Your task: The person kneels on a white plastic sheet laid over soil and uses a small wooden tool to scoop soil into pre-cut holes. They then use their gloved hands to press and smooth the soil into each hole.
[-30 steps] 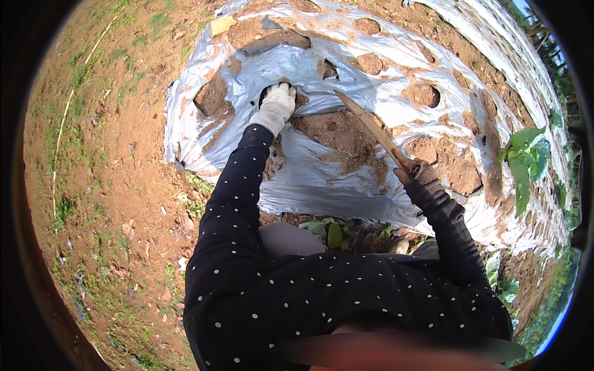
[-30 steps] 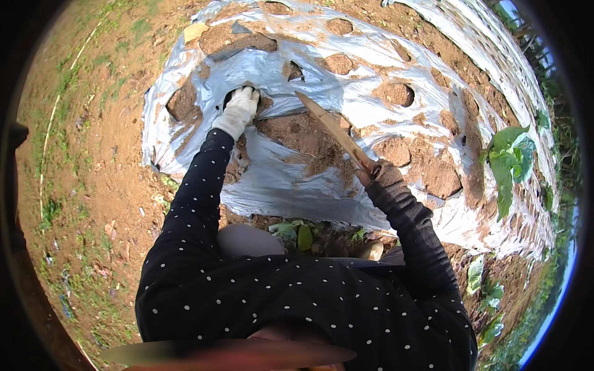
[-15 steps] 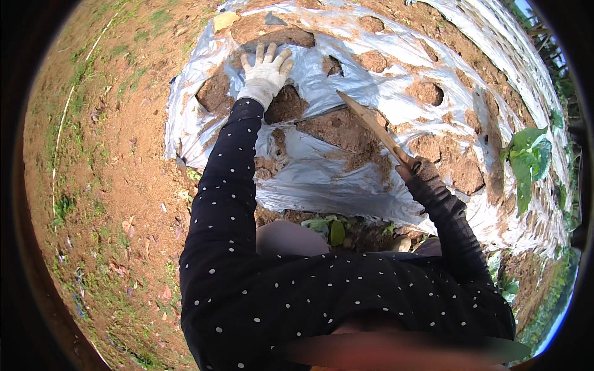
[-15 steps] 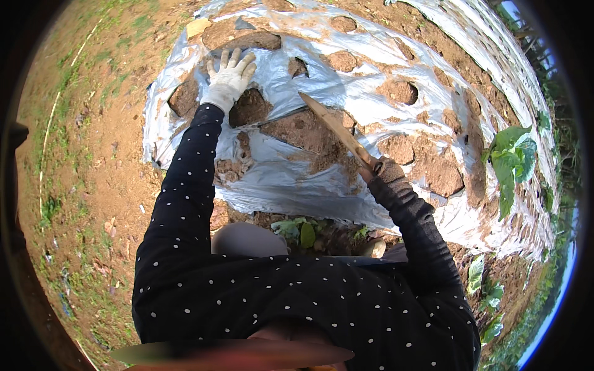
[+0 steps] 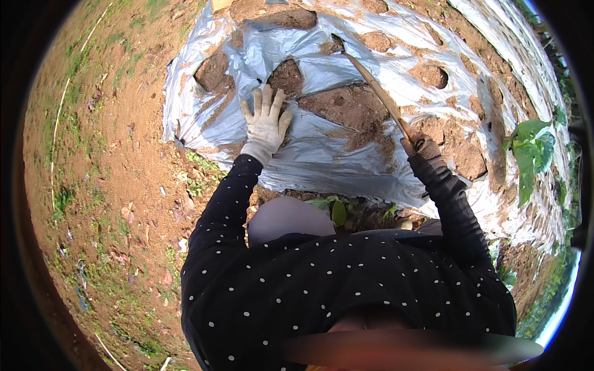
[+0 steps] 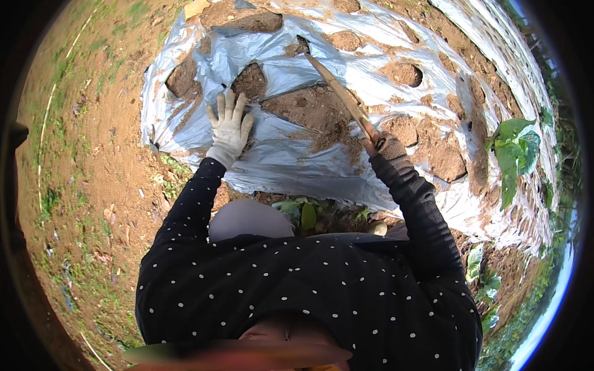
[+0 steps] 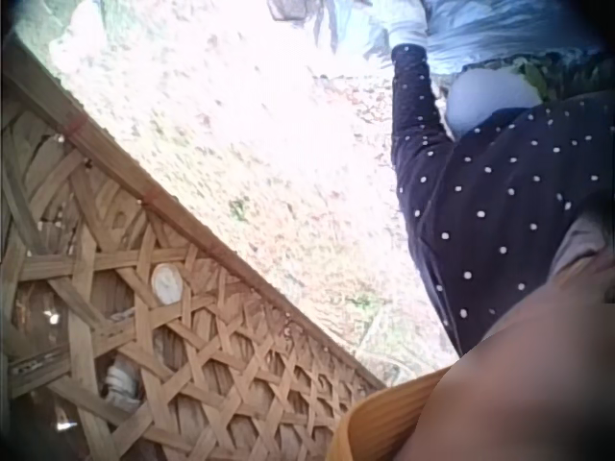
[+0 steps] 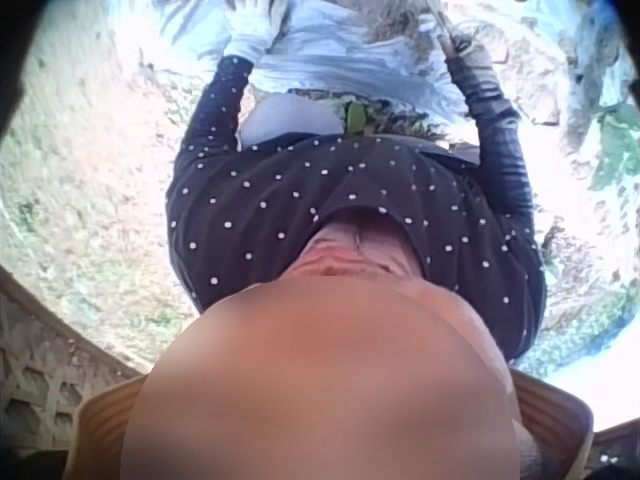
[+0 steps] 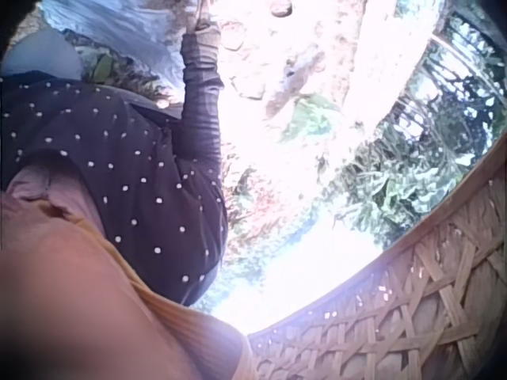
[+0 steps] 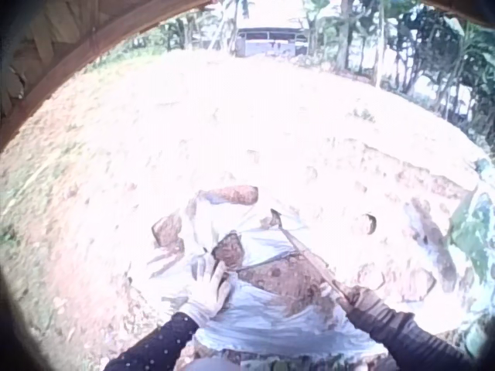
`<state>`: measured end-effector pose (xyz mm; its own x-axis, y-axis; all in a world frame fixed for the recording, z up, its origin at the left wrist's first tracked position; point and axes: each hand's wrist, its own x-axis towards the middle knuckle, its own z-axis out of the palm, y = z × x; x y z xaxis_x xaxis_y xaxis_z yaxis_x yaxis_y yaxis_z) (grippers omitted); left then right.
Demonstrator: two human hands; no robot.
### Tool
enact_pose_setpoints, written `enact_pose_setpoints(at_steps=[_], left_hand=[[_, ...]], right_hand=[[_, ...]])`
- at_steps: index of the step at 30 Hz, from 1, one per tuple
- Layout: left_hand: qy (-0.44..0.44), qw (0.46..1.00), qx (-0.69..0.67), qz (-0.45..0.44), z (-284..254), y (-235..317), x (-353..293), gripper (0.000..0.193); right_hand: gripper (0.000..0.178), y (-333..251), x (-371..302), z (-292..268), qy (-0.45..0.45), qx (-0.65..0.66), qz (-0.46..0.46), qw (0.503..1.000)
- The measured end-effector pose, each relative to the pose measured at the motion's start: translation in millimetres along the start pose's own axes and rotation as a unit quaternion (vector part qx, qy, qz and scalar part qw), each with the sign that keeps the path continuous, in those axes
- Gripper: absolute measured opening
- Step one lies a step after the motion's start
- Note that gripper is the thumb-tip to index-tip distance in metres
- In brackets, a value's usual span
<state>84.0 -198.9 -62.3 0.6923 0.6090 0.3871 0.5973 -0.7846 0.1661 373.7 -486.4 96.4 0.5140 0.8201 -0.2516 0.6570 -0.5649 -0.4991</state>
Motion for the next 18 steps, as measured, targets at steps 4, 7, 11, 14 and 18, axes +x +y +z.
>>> enact_pose_setpoints(at_steps=[4, 7, 11, 14, 18], left_hand=[[0.001, 0.998, -0.047, 0.050, 2.9, 14.3, -132.4, 0.060], [0.026, 0.997, -0.042, 0.051, -8.7, 16.8, -148.1, 0.057], [-0.031, 0.998, -0.018, 0.044, -26.3, 28.7, -105.8, 0.051], [-0.002, 0.993, -0.084, 0.082, -46.6, 35.7, -82.8, 0.043], [0.026, 0.974, -0.174, 0.142, -60.5, 43.7, -33.7, 0.034]], right_hand=[[0.029, 7.8, 3.7, 1.5, -0.033, 0.011, 0.003, 0.999], [0.029, 10.9, 6.7, 4.3, -0.040, 0.017, -0.001, 0.999], [0.031, 17.3, 6.5, 2.5, -0.031, 0.010, -0.028, 0.999], [0.044, 21.0, 1.9, -14.9, -0.078, -0.063, -0.061, 0.993], [0.048, 8.7, -10.1, -72.5, -0.127, -0.199, -0.003, 0.972]])
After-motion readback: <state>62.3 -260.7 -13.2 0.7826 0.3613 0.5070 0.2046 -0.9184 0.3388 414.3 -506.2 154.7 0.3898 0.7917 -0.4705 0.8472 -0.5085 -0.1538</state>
